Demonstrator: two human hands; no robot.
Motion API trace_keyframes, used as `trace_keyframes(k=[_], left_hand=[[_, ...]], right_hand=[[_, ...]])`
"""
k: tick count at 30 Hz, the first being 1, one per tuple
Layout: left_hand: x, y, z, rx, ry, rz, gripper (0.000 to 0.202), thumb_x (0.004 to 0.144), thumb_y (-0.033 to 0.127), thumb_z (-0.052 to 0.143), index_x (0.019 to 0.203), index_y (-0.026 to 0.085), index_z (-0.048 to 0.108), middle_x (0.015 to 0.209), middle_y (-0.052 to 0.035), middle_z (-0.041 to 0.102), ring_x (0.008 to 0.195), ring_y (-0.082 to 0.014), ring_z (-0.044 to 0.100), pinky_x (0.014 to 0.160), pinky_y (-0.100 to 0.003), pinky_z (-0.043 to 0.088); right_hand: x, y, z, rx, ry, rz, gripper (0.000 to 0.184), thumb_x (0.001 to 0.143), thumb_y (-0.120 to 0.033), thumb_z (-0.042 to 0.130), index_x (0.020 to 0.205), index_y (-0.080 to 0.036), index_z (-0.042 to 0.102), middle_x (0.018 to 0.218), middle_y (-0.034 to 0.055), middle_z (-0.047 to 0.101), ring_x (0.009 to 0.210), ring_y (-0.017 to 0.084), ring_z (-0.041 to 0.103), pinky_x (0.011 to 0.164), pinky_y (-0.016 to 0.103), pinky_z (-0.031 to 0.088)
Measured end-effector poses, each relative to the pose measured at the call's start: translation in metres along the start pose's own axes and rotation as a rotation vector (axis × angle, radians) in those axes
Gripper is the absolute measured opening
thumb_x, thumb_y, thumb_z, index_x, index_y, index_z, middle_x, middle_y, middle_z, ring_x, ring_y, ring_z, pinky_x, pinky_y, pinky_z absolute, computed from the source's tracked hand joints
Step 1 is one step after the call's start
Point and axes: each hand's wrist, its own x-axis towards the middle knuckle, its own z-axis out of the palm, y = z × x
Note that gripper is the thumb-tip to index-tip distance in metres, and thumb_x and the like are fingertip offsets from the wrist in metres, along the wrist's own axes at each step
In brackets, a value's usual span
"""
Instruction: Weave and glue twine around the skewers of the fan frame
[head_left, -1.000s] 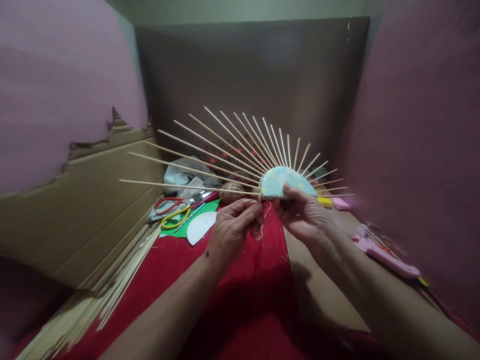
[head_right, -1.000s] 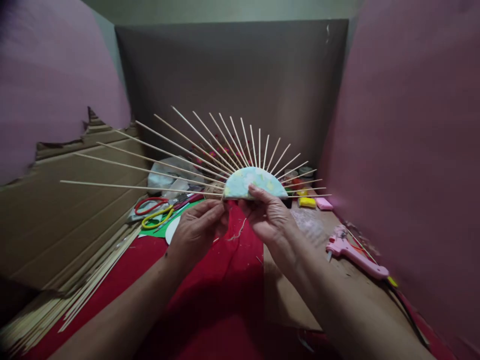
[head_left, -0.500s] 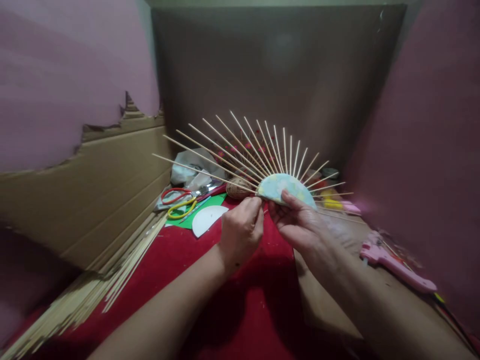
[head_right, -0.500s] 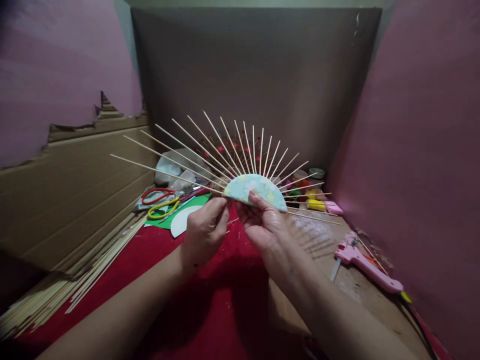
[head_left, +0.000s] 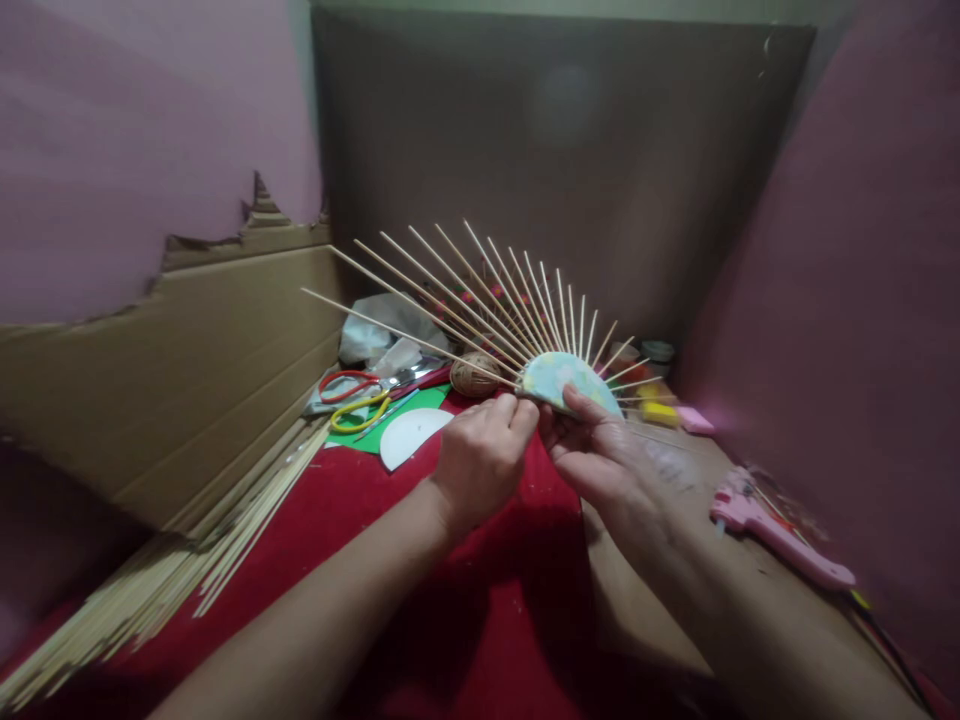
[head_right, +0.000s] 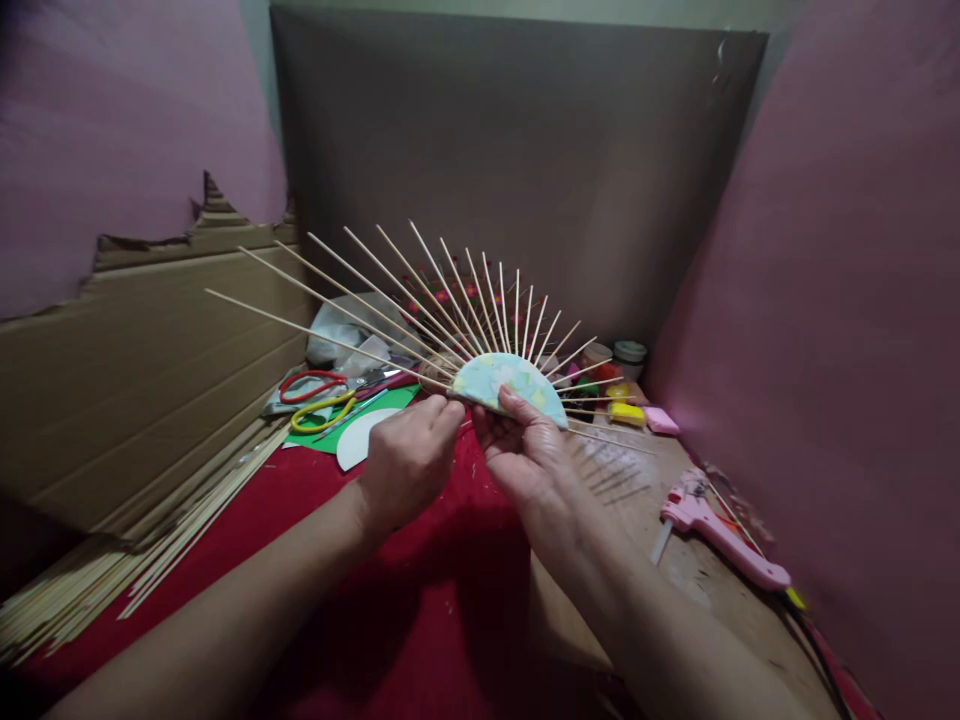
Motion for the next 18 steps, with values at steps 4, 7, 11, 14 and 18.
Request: trace_keyframes(k=[4, 7, 11, 14, 18], left_hand=[[0.001, -0.004, 0.006, -0.541, -0.003, -0.193, 0.021, 0.09, 0.016, 0.043, 0.073, 0.016, 0.056, 0.067, -0.0014, 0.054, 0.063, -0.012, 0.051, 0.059, -0.024, 0.039], [0.004, -0.005, 0.008, -0.921, -0.022, -0.43, 0.016, 0.087, 0.024, 0.052, 0.075, 0.017, 0.061, 0.07, 0.0003, 0.058, 0.064, -0.0102, 0.051, 0.061, -0.022, 0.042], [0.01, -0.002, 0.004, -1.237, -0.148, -0.702, 0.016, 0.082, 0.032, 0.059, 0.084, 0.017, 0.065, 0.063, 0.0024, 0.054, 0.056, -0.0085, 0.046, 0.055, -0.021, 0.039], [0.011, 0.001, 0.002, -1.373, -0.185, -0.808, 0.023, 0.082, 0.038, 0.059, 0.087, 0.017, 0.065, 0.054, 0.0049, 0.047, 0.048, -0.0065, 0.038, 0.048, -0.02, 0.034], [0.008, 0.005, 0.004, -1.372, -0.173, -0.806, 0.018, 0.082, 0.033, 0.06, 0.088, 0.019, 0.068, 0.057, 0.0052, 0.05, 0.048, -0.005, 0.037, 0.048, -0.019, 0.034]], right_hand=[[-0.002, -0.006, -0.002, 0.002, 0.005, -0.02, 0.017, 0.086, -0.002, 0.049, 0.087, -0.015, 0.06, 0.072, 0.0031, 0.068, 0.062, 0.014, 0.065, 0.053, 0.023, 0.056], [-0.002, -0.009, -0.003, -0.005, 0.011, -0.02, 0.016, 0.086, -0.003, 0.05, 0.088, -0.015, 0.061, 0.074, 0.0034, 0.068, 0.062, 0.013, 0.064, 0.051, 0.022, 0.055], [0.0, -0.01, -0.004, 0.016, -0.052, -0.018, 0.02, 0.085, -0.002, 0.047, 0.092, -0.015, 0.06, 0.077, 0.0039, 0.068, 0.064, 0.013, 0.063, 0.054, 0.022, 0.054], [0.001, -0.012, -0.004, 0.0, -0.096, -0.027, 0.024, 0.082, 0.001, 0.047, 0.093, -0.016, 0.06, 0.075, 0.0025, 0.067, 0.063, 0.012, 0.062, 0.054, 0.021, 0.052], [0.002, -0.011, -0.006, -0.057, -0.137, 0.0, 0.026, 0.076, 0.001, 0.05, 0.093, -0.015, 0.061, 0.076, 0.0038, 0.067, 0.064, 0.012, 0.061, 0.056, 0.022, 0.052]])
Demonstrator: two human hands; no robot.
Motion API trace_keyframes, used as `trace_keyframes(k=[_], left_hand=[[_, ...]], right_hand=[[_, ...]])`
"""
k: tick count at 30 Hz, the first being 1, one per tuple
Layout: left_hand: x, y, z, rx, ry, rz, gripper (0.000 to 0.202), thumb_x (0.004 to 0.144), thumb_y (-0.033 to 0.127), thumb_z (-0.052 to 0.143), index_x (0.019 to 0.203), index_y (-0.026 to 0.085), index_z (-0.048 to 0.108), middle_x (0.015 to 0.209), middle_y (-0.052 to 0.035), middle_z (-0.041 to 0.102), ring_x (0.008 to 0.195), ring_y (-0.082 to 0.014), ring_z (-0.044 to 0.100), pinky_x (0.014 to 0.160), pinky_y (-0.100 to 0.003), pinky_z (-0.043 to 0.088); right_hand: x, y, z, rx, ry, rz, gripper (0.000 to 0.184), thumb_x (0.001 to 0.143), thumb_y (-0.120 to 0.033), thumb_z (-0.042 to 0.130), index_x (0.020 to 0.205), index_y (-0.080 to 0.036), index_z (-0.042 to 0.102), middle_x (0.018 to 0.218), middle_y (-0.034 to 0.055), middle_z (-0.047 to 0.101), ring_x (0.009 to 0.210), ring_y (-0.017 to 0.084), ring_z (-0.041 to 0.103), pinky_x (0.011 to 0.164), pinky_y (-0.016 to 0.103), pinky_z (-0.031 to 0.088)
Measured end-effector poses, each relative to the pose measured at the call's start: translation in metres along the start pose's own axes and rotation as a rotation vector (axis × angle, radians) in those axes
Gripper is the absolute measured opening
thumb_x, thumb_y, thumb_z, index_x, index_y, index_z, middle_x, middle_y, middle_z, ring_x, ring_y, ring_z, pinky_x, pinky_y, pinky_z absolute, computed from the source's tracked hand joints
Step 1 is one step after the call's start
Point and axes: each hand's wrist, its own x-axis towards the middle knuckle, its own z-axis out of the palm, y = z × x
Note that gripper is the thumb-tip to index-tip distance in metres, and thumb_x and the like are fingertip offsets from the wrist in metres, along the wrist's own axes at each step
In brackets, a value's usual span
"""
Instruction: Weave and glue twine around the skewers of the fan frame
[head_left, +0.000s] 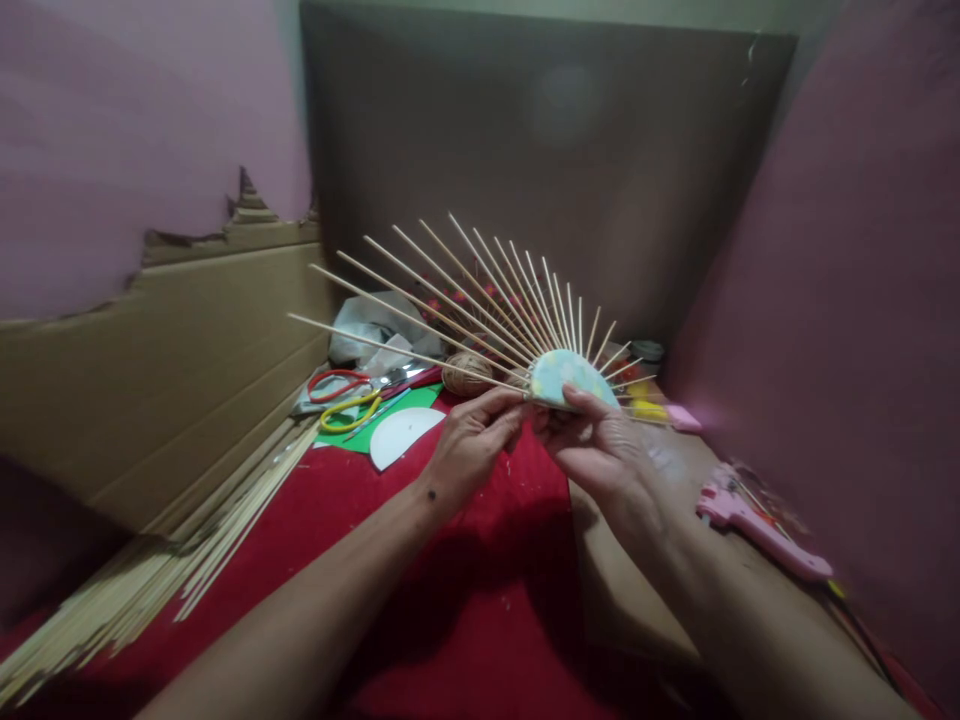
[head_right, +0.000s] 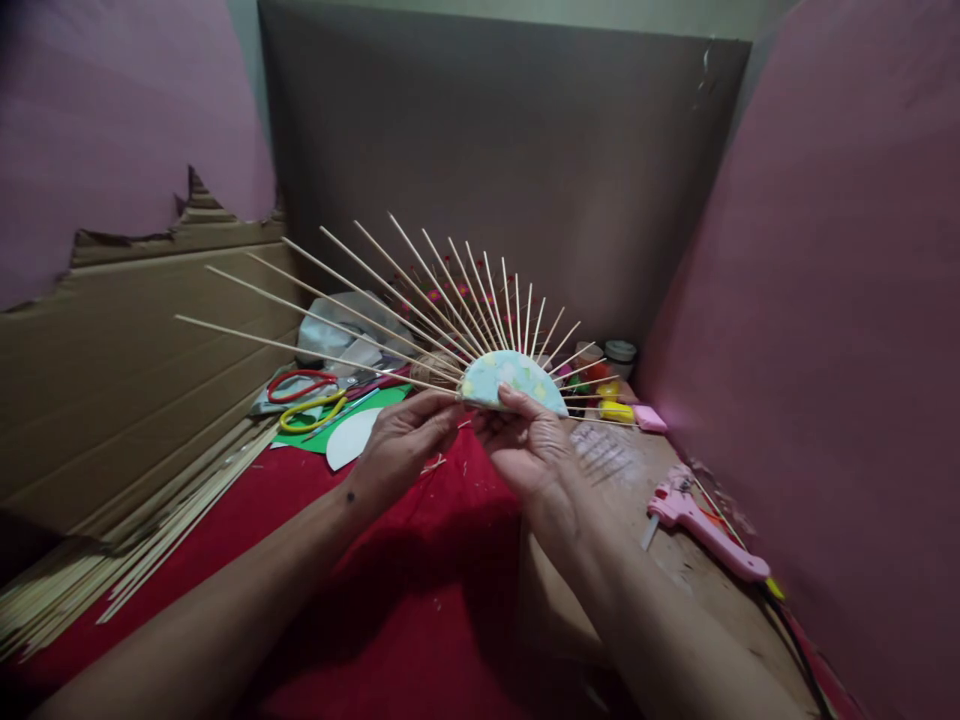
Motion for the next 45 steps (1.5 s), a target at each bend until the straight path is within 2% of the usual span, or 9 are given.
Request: trace_keyframes(k=[6, 8, 13, 19, 25, 32, 35, 39, 45], left_hand=[[0.0, -0.005, 0.0, 0.16, -0.024, 0.09, 0.019, 0.082, 0.026, 0.058, 0.093, 0.019, 0.071, 0.085, -0.0018, 0.069, 0.072, -0.0118, 0.059, 0.066, -0.022, 0.046], [0.002, -0.003, -0.002, 0.198, -0.041, 0.07, 0.017, 0.081, 0.026, 0.058, 0.088, 0.017, 0.071, 0.078, -0.0013, 0.069, 0.069, -0.0116, 0.058, 0.064, -0.021, 0.045], [0.008, 0.01, -0.011, 0.221, -0.049, -0.095, 0.015, 0.076, 0.029, 0.064, 0.073, 0.015, 0.069, 0.054, 0.003, 0.055, 0.047, -0.0066, 0.042, 0.047, -0.02, 0.035], [0.009, 0.019, -0.018, 0.154, -0.114, -0.13, 0.014, 0.074, 0.028, 0.066, 0.079, 0.015, 0.07, 0.057, 0.0016, 0.057, 0.047, -0.0065, 0.042, 0.045, -0.02, 0.033], [0.008, 0.015, -0.018, 0.161, -0.077, -0.076, 0.009, 0.073, 0.025, 0.065, 0.073, 0.016, 0.066, 0.053, 0.0035, 0.053, 0.046, -0.0064, 0.041, 0.045, -0.02, 0.034], [0.009, 0.012, -0.019, 0.168, -0.079, -0.034, 0.009, 0.073, 0.023, 0.064, 0.077, 0.016, 0.068, 0.062, 0.0012, 0.06, 0.046, -0.0055, 0.043, 0.046, -0.02, 0.035], [0.01, 0.012, -0.02, 0.131, -0.098, -0.043, 0.014, 0.074, 0.029, 0.066, 0.078, 0.016, 0.067, 0.06, 0.0014, 0.058, 0.047, -0.0061, 0.043, 0.046, -0.02, 0.035], [0.01, 0.009, -0.019, 0.063, -0.154, -0.111, 0.02, 0.073, 0.033, 0.068, 0.073, 0.014, 0.062, 0.059, 0.0013, 0.057, 0.047, -0.0065, 0.046, 0.045, -0.019, 0.035], [0.01, 0.004, -0.015, -0.056, -0.187, -0.234, 0.021, 0.077, 0.034, 0.064, 0.077, 0.015, 0.056, 0.067, -0.0002, 0.061, 0.047, -0.0074, 0.052, 0.041, -0.019, 0.036]], right_hand=[[0.0, 0.007, -0.001, -0.063, 0.037, 0.073, 0.018, 0.07, 0.0, 0.054, 0.078, -0.015, 0.06, 0.065, 0.0007, 0.065, 0.057, 0.011, 0.057, 0.054, 0.02, 0.05], [0.0, 0.006, -0.002, -0.079, 0.049, 0.076, 0.016, 0.07, 0.0, 0.055, 0.073, -0.015, 0.059, 0.061, -0.0003, 0.064, 0.054, 0.011, 0.057, 0.054, 0.021, 0.05], [-0.001, 0.002, -0.005, -0.075, 0.049, 0.034, 0.017, 0.073, 0.0, 0.054, 0.076, -0.015, 0.06, 0.062, 0.0012, 0.065, 0.059, 0.013, 0.06, 0.061, 0.026, 0.052], [-0.003, 0.0, -0.009, -0.1, 0.021, 0.05, 0.018, 0.073, 0.0, 0.055, 0.082, -0.015, 0.061, 0.066, 0.0016, 0.065, 0.062, 0.013, 0.06, 0.062, 0.026, 0.051], [-0.001, 0.0, -0.015, -0.123, 0.025, 0.064, 0.017, 0.069, 0.0, 0.058, 0.072, -0.017, 0.058, 0.061, -0.0013, 0.063, 0.057, 0.012, 0.058, 0.064, 0.027, 0.053], [-0.003, -0.002, -0.023, -0.154, -0.086, 0.17, 0.011, 0.075, -0.004, 0.054, 0.077, -0.013, 0.06, 0.071, 0.0085, 0.068, 0.065, 0.021, 0.066, 0.076, 0.049, 0.054], [-0.005, -0.002, -0.024, -0.18, -0.078, 0.172, 0.012, 0.075, -0.002, 0.053, 0.076, -0.012, 0.061, 0.069, 0.0082, 0.069, 0.065, 0.023, 0.067, 0.077, 0.056, 0.052], [-0.006, -0.003, -0.024, -0.163, -0.031, 0.168, 0.013, 0.075, 0.0, 0.053, 0.077, -0.011, 0.06, 0.068, 0.0077, 0.069, 0.065, 0.023, 0.068, 0.076, 0.053, 0.054], [-0.005, -0.004, -0.029, -0.155, -0.083, 0.215, 0.012, 0.076, -0.002, 0.052, 0.079, -0.01, 0.06, 0.074, 0.0112, 0.069, 0.07, 0.024, 0.069, 0.078, 0.053, 0.053]])
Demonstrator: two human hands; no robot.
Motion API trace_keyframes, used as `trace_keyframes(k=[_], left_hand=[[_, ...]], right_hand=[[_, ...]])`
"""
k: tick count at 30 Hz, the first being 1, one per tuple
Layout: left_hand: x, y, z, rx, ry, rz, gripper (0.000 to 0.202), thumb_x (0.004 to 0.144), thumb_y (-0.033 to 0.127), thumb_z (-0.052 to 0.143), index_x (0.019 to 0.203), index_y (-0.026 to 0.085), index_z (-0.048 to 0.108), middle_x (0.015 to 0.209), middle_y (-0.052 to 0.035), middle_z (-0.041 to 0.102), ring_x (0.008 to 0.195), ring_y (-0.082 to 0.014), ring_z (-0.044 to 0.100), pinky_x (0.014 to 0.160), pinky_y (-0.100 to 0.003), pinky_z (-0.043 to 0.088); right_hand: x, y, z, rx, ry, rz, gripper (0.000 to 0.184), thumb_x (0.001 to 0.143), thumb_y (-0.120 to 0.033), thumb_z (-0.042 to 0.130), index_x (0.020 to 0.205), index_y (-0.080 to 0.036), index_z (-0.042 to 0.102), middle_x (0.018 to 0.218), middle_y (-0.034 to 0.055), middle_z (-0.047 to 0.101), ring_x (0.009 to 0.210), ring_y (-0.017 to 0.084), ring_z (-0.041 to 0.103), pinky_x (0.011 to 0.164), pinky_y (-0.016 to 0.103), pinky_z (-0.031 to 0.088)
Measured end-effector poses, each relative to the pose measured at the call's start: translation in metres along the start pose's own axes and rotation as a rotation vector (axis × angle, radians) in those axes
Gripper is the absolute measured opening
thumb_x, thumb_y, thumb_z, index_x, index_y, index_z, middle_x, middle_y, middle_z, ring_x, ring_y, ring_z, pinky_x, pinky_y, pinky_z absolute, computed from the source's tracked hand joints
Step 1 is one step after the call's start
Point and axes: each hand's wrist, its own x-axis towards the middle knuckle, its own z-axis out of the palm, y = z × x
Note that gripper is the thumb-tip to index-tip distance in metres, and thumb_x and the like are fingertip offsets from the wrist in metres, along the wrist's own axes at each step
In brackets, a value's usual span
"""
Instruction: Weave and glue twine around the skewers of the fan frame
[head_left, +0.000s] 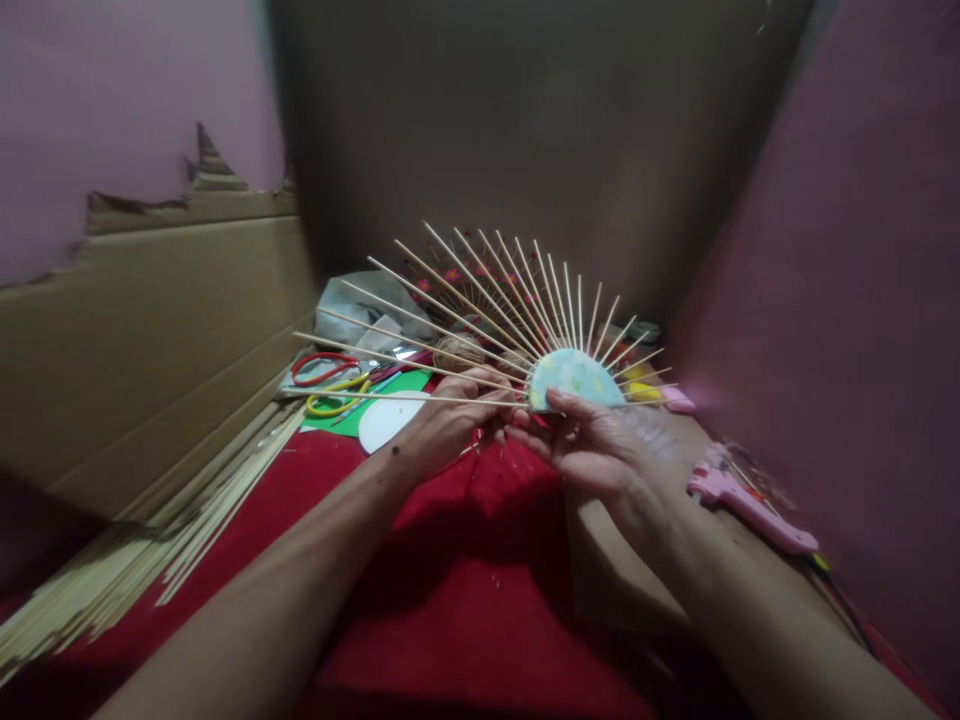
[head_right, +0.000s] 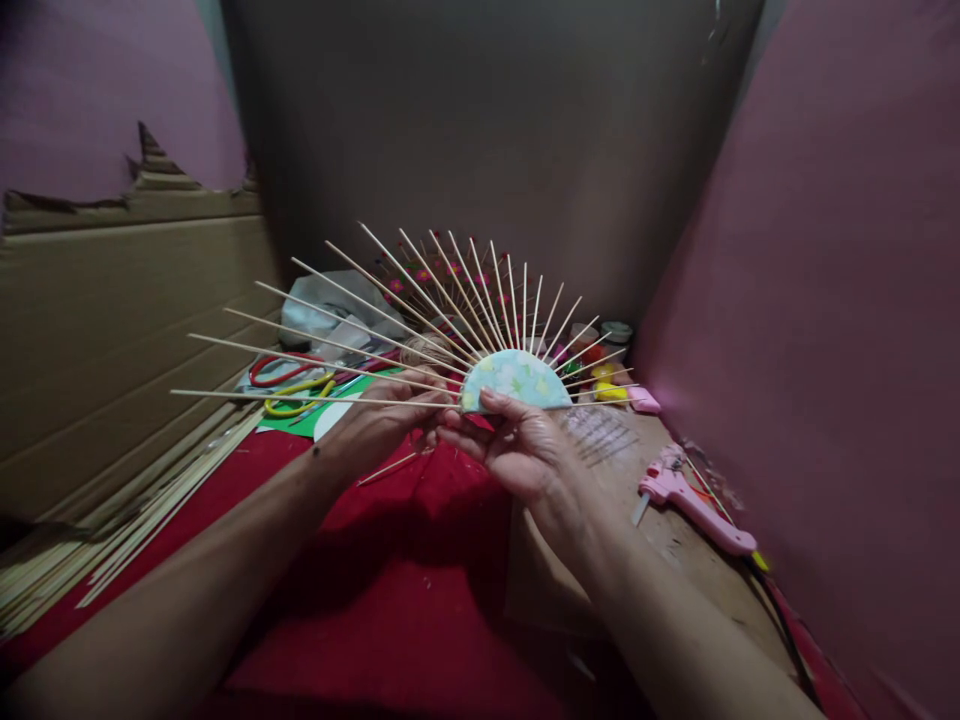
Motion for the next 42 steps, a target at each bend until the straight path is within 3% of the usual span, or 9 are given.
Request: trace_keyframes(k=[5, 9, 18, 26, 31, 36, 42], left_hand=[[-0.002, 0.0, 0.001, -0.037, -0.022, 0.016, 0.022, 0.077, 0.035, 0.065, 0.077, 0.017, 0.053, 0.063, 0.0026, 0.059, 0.045, -0.0064, 0.05, 0.042, -0.019, 0.039], [0.0, -0.003, 0.003, -0.146, 0.015, -0.063, 0.024, 0.072, 0.033, 0.069, 0.08, 0.017, 0.053, 0.061, 0.0031, 0.059, 0.044, -0.0056, 0.049, 0.041, -0.018, 0.037], [0.001, -0.01, 0.003, -0.211, -0.056, -0.041, 0.018, 0.075, 0.026, 0.067, 0.075, 0.015, 0.053, 0.063, 0.0026, 0.053, 0.047, -0.0039, 0.046, 0.043, -0.016, 0.033], [0.0, -0.005, 0.004, -0.268, -0.009, -0.106, 0.023, 0.072, 0.03, 0.071, 0.076, 0.015, 0.054, 0.055, 0.0029, 0.053, 0.041, -0.0027, 0.04, 0.039, -0.015, 0.026], [-0.001, -0.003, 0.003, -0.375, -0.005, -0.096, 0.022, 0.064, 0.02, 0.075, 0.074, 0.013, 0.057, 0.057, 0.0031, 0.053, 0.041, -0.001, 0.036, 0.038, -0.014, 0.024], [-0.002, -0.003, -0.006, -0.345, -0.045, -0.112, 0.02, 0.067, 0.016, 0.075, 0.082, 0.011, 0.062, 0.073, -0.0028, 0.063, 0.051, -0.0033, 0.05, 0.044, -0.014, 0.034], [-0.001, -0.004, -0.016, -0.259, -0.155, -0.078, 0.026, 0.065, 0.017, 0.077, 0.088, 0.012, 0.066, 0.08, -0.005, 0.068, 0.063, -0.0102, 0.061, 0.054, -0.018, 0.044]], right_hand=[[0.003, 0.0, -0.004, -0.013, -0.051, 0.006, 0.011, 0.076, -0.003, 0.055, 0.082, -0.01, 0.061, 0.077, 0.013, 0.069, 0.075, 0.024, 0.069, 0.079, 0.052, 0.053], [0.005, 0.0, -0.007, -0.035, -0.083, -0.001, 0.013, 0.078, -0.002, 0.053, 0.084, -0.011, 0.061, 0.077, 0.0104, 0.07, 0.076, 0.023, 0.069, 0.082, 0.053, 0.052], [0.005, 0.001, -0.009, -0.017, -0.038, 0.087, 0.017, 0.079, -0.001, 0.05, 0.086, -0.009, 0.062, 0.074, 0.0091, 0.069, 0.072, 0.022, 0.068, 0.082, 0.052, 0.053], [0.005, 0.002, -0.009, -0.056, -0.045, 0.083, 0.016, 0.078, -0.001, 0.05, 0.083, -0.009, 0.063, 0.072, 0.0096, 0.069, 0.067, 0.019, 0.067, 0.079, 0.046, 0.056], [0.005, 0.002, -0.01, -0.06, -0.014, 0.067, 0.015, 0.076, 0.0, 0.052, 0.077, -0.012, 0.061, 0.067, 0.0059, 0.067, 0.065, 0.017, 0.065, 0.078, 0.043, 0.056], [0.002, 0.001, -0.005, -0.019, 0.028, 0.08, 0.021, 0.073, 0.0, 0.053, 0.086, -0.014, 0.06, 0.063, 0.0011, 0.065, 0.064, 0.017, 0.065, 0.078, 0.046, 0.056], [0.0, 0.0, -0.003, -0.006, 0.011, 0.06, 0.025, 0.066, 0.003, 0.055, 0.082, -0.016, 0.06, 0.058, -0.0019, 0.064, 0.058, 0.016, 0.062, 0.076, 0.043, 0.056]])
